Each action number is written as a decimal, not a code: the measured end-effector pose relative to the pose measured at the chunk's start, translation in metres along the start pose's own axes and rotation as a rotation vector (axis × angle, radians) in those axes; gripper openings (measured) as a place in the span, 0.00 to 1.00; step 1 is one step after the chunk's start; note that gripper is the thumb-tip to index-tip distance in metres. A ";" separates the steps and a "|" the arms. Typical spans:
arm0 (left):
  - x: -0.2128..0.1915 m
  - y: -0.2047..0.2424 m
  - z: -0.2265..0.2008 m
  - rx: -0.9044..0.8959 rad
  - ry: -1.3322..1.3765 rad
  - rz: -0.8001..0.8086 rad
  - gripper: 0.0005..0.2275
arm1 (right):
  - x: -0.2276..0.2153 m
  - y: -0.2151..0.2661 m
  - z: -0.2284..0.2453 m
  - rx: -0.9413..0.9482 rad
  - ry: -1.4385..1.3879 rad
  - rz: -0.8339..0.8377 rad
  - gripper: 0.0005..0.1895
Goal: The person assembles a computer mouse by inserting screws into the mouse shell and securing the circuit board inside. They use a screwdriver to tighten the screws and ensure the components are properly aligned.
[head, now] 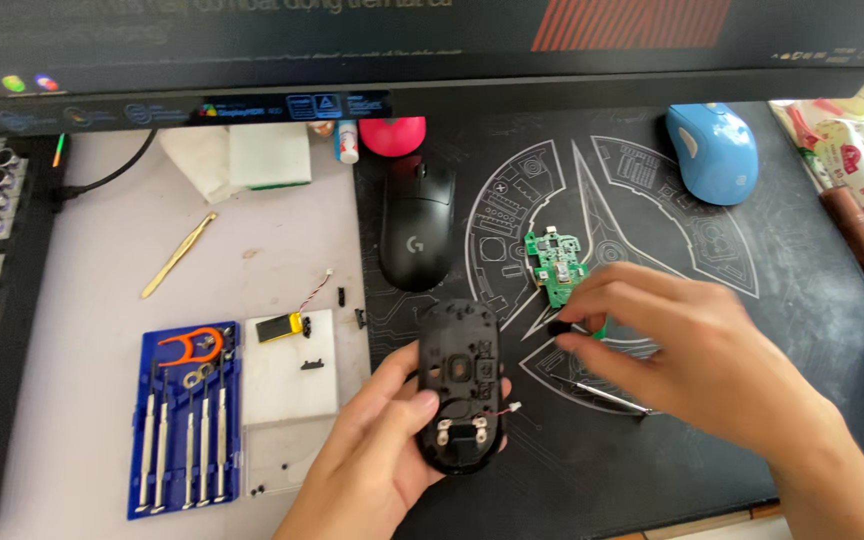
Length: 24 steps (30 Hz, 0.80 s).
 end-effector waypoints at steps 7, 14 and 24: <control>0.002 -0.006 0.005 0.057 -0.040 0.172 0.22 | 0.007 0.013 0.005 0.392 -0.516 -0.406 0.14; 0.009 0.000 0.007 -0.027 -0.373 0.153 0.26 | 0.021 0.005 0.016 0.412 -0.605 -0.261 0.08; 0.010 0.002 0.005 -0.075 -0.551 0.036 0.27 | 0.029 0.016 0.012 0.556 -0.747 -0.253 0.10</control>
Point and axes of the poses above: each hand's wrist, its own y-axis away from the middle knuckle, its own x-axis out of the palm, z = x × y, the point moved 6 cm from there along -y, towards the middle knuckle, and after that the axes turned 13 degrees about -x, right-handed, at the moved point
